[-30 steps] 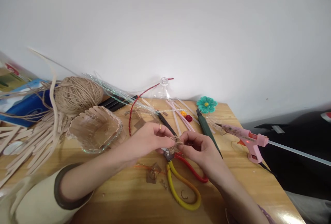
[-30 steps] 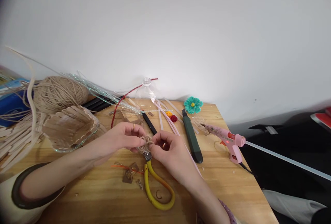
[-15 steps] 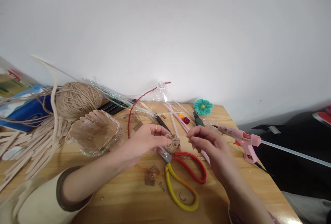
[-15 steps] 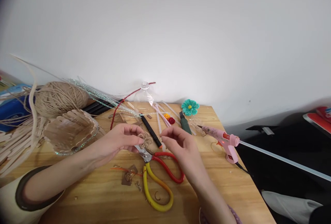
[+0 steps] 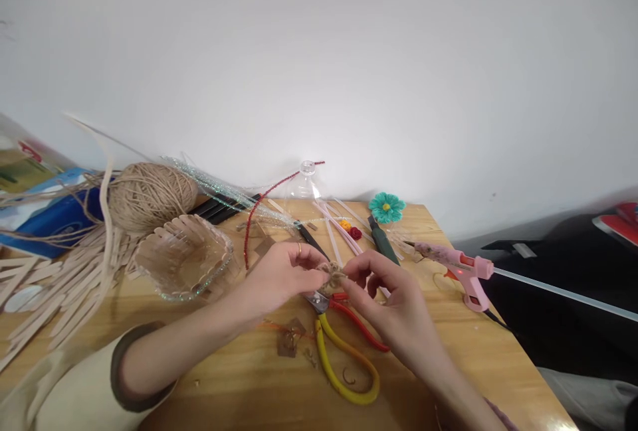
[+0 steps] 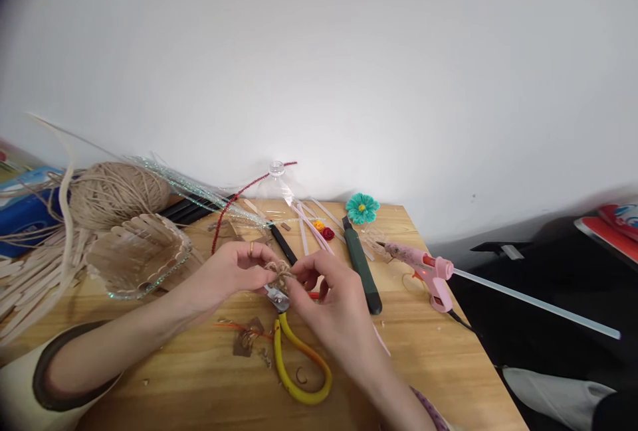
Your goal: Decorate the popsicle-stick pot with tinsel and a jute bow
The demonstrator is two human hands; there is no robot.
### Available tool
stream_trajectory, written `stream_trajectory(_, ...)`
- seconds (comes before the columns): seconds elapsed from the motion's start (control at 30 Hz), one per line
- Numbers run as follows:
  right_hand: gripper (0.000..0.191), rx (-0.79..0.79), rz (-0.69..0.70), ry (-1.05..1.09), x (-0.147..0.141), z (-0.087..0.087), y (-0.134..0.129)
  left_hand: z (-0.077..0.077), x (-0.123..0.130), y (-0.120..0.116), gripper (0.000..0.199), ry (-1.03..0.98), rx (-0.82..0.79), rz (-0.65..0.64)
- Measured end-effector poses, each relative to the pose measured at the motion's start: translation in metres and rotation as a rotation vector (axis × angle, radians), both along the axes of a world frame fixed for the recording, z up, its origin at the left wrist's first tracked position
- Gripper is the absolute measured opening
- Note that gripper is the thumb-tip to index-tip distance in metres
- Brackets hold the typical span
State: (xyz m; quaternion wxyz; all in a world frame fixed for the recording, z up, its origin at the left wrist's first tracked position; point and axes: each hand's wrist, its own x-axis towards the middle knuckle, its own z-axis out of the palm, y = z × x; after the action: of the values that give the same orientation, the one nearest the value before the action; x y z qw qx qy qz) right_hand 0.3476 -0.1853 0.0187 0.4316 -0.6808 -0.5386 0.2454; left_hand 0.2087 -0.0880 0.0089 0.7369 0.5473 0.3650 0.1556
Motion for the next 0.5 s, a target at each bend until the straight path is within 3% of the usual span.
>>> stream_trajectory(0.23, 0.011, 0.048, -0.070, -0.034, -0.0018, -0.0061, 0.0023, 0.0055, -0.0019, -0.0013, 0.022, -0.117, -0.063, 0.027)
stream_trajectory(0.5, 0.008, 0.274, 0.018, -0.176, -0.0010, -0.0106, -0.0009, 0.0017, -0.0016, 0.0013, 0.014, -0.100, -0.052, 0.042)
